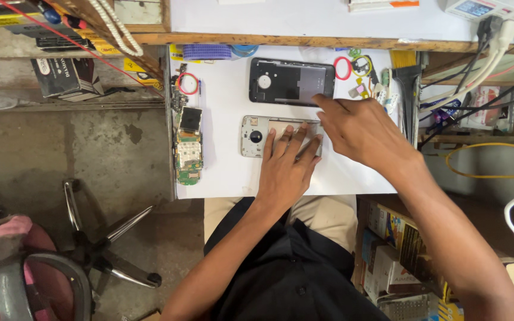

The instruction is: The person removes the back cover of a smartphone and then uses a screwdriver to unscrew multiple screws from the phone's internal frame. The back cover is placed on the table, and the phone remains open on the workbench.

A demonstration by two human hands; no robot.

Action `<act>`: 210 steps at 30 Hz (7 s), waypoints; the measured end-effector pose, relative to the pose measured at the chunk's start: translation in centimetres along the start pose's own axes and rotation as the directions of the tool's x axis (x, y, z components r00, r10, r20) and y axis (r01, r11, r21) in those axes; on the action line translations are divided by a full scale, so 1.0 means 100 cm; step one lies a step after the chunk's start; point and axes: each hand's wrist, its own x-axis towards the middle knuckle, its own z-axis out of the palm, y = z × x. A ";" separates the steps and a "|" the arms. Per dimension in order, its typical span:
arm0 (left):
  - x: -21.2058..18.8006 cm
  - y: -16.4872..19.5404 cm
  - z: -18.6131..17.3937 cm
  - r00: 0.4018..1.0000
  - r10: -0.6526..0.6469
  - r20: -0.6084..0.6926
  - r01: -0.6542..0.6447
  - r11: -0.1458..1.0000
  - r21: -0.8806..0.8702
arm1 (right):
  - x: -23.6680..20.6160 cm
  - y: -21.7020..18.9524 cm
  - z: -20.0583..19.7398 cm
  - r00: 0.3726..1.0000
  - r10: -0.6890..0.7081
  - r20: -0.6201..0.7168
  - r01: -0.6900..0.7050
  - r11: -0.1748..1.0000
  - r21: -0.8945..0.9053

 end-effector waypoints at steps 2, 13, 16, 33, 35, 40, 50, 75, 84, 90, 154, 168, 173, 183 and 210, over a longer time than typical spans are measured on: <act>0.000 0.000 0.000 1.000 -0.002 0.001 0.002 1.000 0.002 | 0.001 -0.001 -0.005 0.999 -0.054 0.001 0.054 0.998 0.021; 0.000 0.000 0.001 1.000 -0.006 0.008 0.006 1.000 -0.011 | -0.003 -0.006 -0.015 0.989 0.139 0.057 -0.136 0.989 -0.058; 0.000 0.001 0.000 1.000 -0.016 0.025 0.016 0.999 -0.028 | -0.004 -0.008 -0.013 0.976 0.201 0.086 -0.195 0.978 -0.077; -0.001 0.001 -0.007 0.999 -0.020 0.048 0.020 1.000 -0.006 | -0.019 -0.009 -0.008 0.970 0.235 0.066 -0.209 0.939 -0.273; 0.000 0.001 -0.006 0.999 -0.016 0.048 0.016 1.000 -0.003 | -0.019 -0.008 -0.004 0.954 0.282 0.105 -0.238 0.921 -0.308; -0.001 0.001 -0.006 0.999 -0.020 0.036 0.020 1.000 0.003 | -0.023 -0.014 0.007 0.950 0.274 0.148 -0.228 0.937 -0.265; 0.000 0.001 -0.006 0.999 -0.010 0.042 0.008 0.999 0.031 | -0.018 0.004 0.010 0.983 0.181 -0.005 -0.180 0.982 0.052; -0.001 0.001 -0.007 0.999 -0.015 0.041 0.015 1.000 0.003 | -0.011 -0.010 -0.003 0.996 0.088 0.005 -0.088 0.996 0.012; 0.000 0.001 -0.007 0.999 -0.017 0.031 0.017 1.000 0.001 | -0.008 -0.001 0.003 0.992 0.113 0.055 -0.107 0.989 -0.103; 0.000 0.001 -0.008 0.999 -0.012 0.037 0.012 1.000 0.008 | -0.016 0.011 -0.008 0.998 0.060 0.022 -0.063 0.987 0.149; -0.002 0.000 -0.003 0.999 -0.014 0.034 0.013 0.999 0.041 | -0.008 0.004 -0.003 0.989 0.147 -0.014 -0.146 0.986 0.076; -0.004 -0.001 -0.002 0.999 -0.013 0.039 0.011 0.999 0.045 | -0.008 0.002 -0.005 0.973 0.230 0.030 -0.232 0.969 0.085; -0.004 -0.002 -0.002 0.999 -0.018 0.047 0.016 0.999 0.043 | -0.007 -0.002 -0.007 0.974 0.224 0.009 -0.225 0.972 0.075; -0.004 -0.001 -0.003 0.999 -0.014 0.031 0.013 0.999 0.037 | -0.008 0.002 -0.008 0.994 0.103 -0.041 -0.096 0.986 0.134; -0.004 -0.001 -0.005 0.999 -0.003 0.045 0.001 0.999 0.039 | -0.061 0.069 0.064 0.849 0.448 -0.279 -0.055 0.602 0.796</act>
